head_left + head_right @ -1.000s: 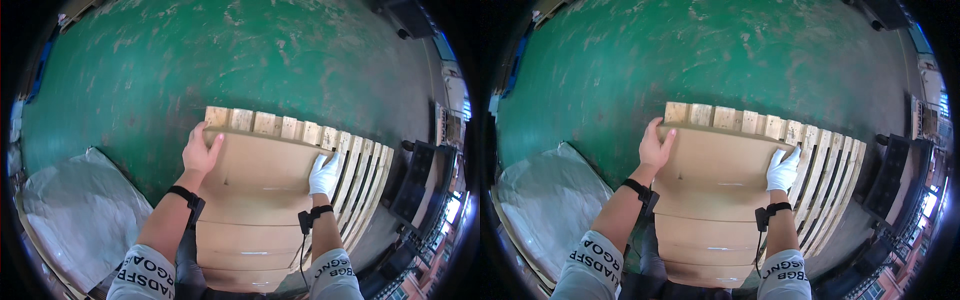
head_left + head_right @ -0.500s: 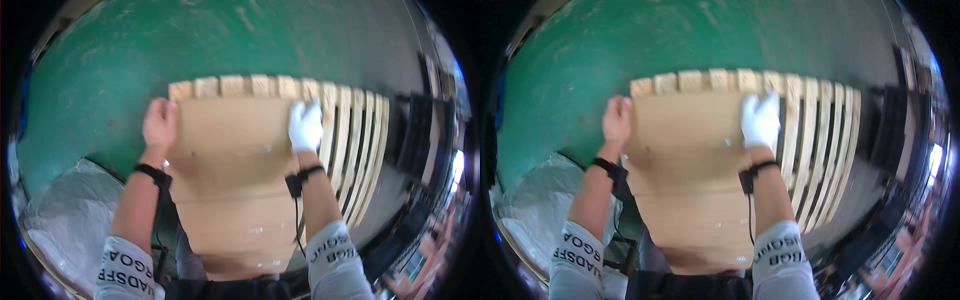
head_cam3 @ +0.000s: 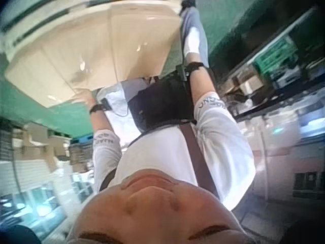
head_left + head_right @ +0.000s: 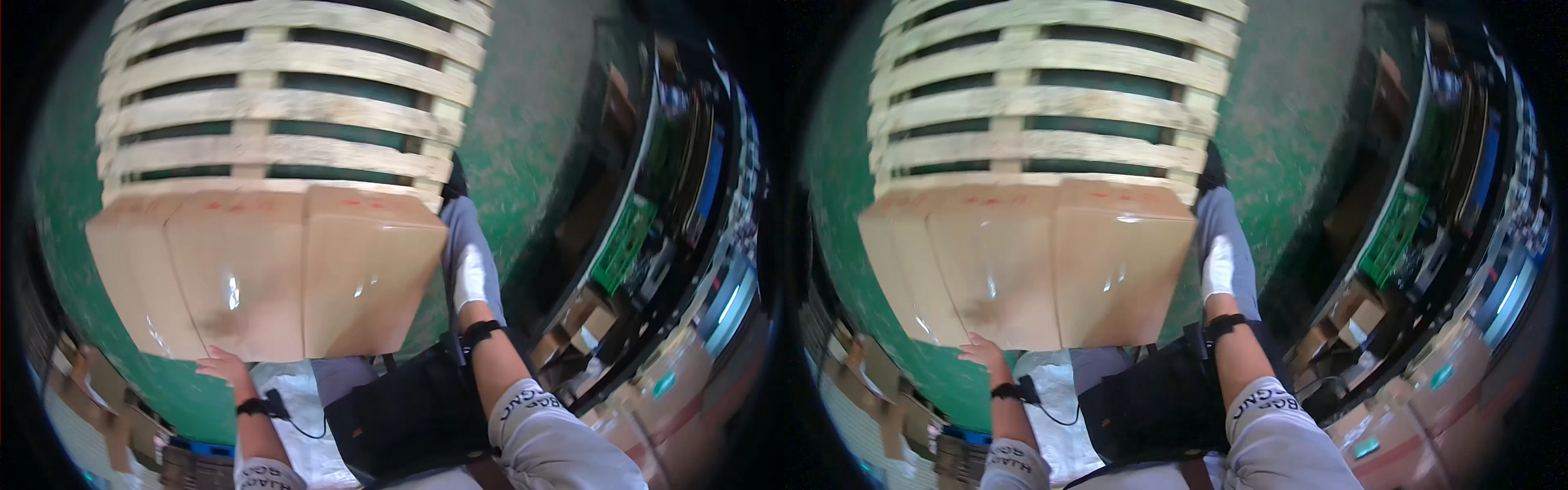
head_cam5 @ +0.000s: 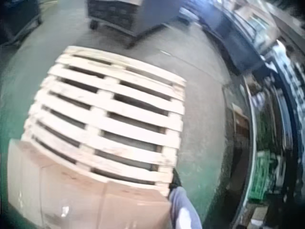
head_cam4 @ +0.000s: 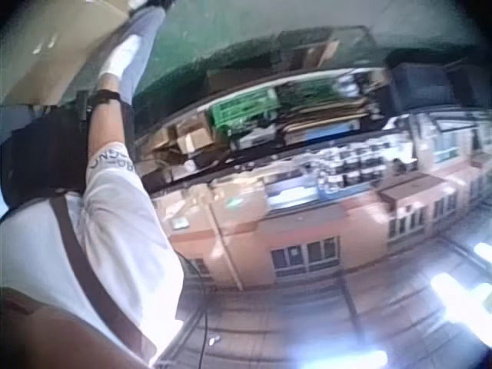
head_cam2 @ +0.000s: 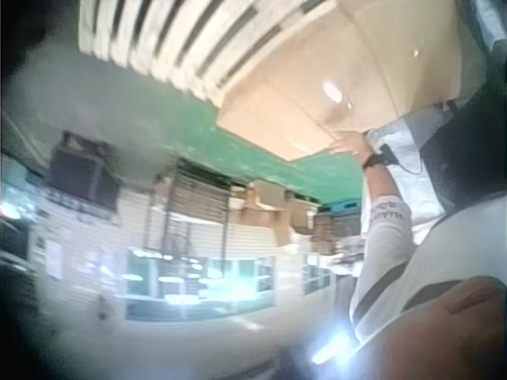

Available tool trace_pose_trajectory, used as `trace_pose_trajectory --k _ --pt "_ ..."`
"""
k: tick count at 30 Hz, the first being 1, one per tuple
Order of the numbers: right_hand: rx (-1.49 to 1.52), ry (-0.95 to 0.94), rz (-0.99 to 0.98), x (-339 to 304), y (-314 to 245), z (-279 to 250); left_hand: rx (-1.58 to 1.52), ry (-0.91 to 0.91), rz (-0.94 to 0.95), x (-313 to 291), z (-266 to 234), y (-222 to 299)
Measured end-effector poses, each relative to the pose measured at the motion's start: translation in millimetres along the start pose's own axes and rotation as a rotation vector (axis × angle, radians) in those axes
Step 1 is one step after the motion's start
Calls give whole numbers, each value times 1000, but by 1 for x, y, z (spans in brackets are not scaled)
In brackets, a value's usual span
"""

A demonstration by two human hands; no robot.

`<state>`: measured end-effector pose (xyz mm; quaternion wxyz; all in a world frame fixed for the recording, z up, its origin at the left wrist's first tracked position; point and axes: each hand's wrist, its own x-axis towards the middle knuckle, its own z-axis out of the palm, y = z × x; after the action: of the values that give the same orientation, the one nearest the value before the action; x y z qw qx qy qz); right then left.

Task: Packing various components into a cardboard box, including cylindrical wrapped items, small packets, and a checklist, then taping the box and placing it on a pallet.

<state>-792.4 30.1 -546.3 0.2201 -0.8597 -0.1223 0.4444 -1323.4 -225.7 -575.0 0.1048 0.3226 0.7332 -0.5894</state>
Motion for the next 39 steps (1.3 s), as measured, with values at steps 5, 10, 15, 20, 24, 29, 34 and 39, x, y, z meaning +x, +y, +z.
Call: trace_pose_trajectory --k 5,10,15,20,24,29,34,39 --pt "400 -341 611 -14 76 24 -889 456 653 -128 -282 96" --pt "-58 -390 165 35 180 36 -514 130 1008 -133 -449 207" --pt "899 -422 1001 10 130 91 -339 85 985 -103 -434 192" --pt "900 -428 878 10 124 86 -359 84 1022 -98 -429 193" --pt "699 -391 829 0 93 67 -378 -40 1048 -100 -435 189" --pt "701 -413 740 6 120 61 -438 140 1051 -101 -414 193" --pt "680 -416 727 8 128 65 -457 106 1030 -102 -419 181" --pt "243 -358 426 12 92 64 -930 370 1143 -132 -398 136"
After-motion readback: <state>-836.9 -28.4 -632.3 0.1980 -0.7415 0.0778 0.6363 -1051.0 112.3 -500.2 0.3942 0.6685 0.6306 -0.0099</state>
